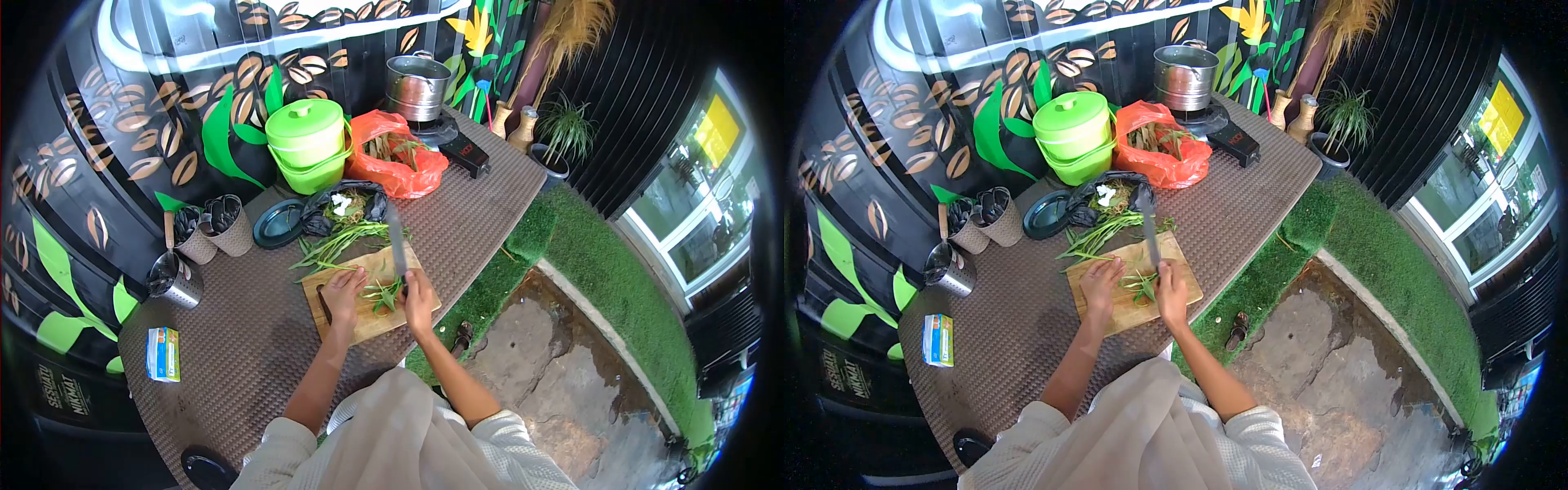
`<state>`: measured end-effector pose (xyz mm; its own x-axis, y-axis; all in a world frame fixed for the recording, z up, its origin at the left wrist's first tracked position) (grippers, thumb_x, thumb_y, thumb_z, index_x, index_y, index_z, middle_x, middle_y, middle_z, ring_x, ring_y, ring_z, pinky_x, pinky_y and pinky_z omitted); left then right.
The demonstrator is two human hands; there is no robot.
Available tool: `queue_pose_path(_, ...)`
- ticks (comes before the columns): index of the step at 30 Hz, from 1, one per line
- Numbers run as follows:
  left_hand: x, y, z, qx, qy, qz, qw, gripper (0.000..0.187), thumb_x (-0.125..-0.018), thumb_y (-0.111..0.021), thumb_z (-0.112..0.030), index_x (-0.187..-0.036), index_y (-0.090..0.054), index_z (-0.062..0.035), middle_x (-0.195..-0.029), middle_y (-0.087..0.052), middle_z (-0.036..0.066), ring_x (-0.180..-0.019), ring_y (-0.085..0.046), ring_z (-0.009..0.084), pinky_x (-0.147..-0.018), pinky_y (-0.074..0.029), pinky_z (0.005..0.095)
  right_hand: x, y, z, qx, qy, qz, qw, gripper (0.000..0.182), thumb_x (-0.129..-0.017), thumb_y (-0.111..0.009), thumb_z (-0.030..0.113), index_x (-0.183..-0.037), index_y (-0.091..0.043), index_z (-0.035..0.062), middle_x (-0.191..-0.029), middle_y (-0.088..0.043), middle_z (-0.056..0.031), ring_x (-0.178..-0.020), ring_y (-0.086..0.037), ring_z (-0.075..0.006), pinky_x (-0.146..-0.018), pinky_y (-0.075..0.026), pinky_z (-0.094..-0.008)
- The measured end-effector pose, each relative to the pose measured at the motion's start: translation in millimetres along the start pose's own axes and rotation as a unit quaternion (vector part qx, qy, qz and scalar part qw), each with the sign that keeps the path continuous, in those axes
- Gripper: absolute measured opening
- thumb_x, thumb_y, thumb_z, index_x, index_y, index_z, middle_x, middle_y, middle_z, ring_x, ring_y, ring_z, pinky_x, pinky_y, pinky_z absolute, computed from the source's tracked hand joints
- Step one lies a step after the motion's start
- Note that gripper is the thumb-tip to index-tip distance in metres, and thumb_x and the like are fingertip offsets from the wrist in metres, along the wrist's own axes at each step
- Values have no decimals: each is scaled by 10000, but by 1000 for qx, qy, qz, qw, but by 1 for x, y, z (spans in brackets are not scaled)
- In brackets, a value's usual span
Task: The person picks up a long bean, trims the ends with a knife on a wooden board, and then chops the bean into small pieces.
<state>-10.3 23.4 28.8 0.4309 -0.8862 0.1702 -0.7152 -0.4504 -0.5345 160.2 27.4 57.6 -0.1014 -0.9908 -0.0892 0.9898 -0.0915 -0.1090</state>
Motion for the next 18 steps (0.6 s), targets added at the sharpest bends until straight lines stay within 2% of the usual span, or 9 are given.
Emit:
queue_pose_path(1,0,-1,1,11,-2,-6,1000,161,-783,-701,-1,-905,-599,30,-903,-645,122,-821,-652,202,-739,-563,297,6,-4,-5,38,-18,24,999,265,-969,-450,258,-996,-576,27,-571,-405,27,-474,-380,-57,-436,-297,-221)
queue_pose_path(2,1,-3,3,10,-1,-4,1000,161,-783,-701,-1,-905,-599,30,-903,-645,122,-821,-652,202,-739,-563,297,10,-7,-7,39,-18,22,999,265,-969,-450,258,-996,-576,27,-571,-405,27,-474,-380,-57,-436,-297,-221)
queue_pose_path(4,3,-7,4,22,-5,0,1000,165,-792,-689,3,-923,-594,37,-908,-642,127,-835,-652,204,-764,-556,294,18,-20,-13,53,-11,86,995,297,-968,-458,264,-1089,-586,25,-582,-417,28,-488,-383,-58,-458,-300,-218)
queue_pose_path(5,5,-9,5,21,-5,0,1000,165,-792,-689,3,-923,-594,37,-908,-642,127,-835,-652,204,-764,-556,294,18,-23,-21,19,-31,103,994,333,-968,-459,275,-1167,-578,36,-591,-429,28,-498,-384,-59,-466,-303,-211)
queue_pose_path(9,13,-16,6,36,21,20,999,202,-793,-685,7,-963,-584,47,-915,-637,130,-848,-650,203,-781,-548,288,16,-22,-22,-37,-76,109,990,349,-969,-456,278,-1203,-563,42,-588,-427,30,-513,-382,-53,-481,-311,-205)
queue_pose_path(11,13,-16,10,35,26,31,999,217,-793,-685,8,-978,-580,51,-920,-636,130,-853,-650,203,-784,-546,287,14,-20,-21,-63,-105,148,981,365,-969,-456,276,-1248,-537,54,-596,-431,35,-532,-384,-47,-497,-317,-200)
queue_pose_path(18,18,-21,3,-68,-36,50,996,155,-792,-687,4,-919,-614,54,-916,-648,125,-804,-645,168,-719,-552,259,15,-16,-19,-63,-129,159,977,374,-963,-470,267,-1287,-514,84,-620,-434,48,-547,-381,-43,-499,-310,-196)
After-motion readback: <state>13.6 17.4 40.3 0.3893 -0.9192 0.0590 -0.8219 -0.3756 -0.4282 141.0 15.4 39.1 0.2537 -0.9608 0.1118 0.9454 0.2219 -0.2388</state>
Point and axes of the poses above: each hand's wrist, its own x-axis away from the middle knuckle, its own y-axis out of the back of the hand, z = x × y, the point moved 5 cm from there along -x, towards the middle knuckle
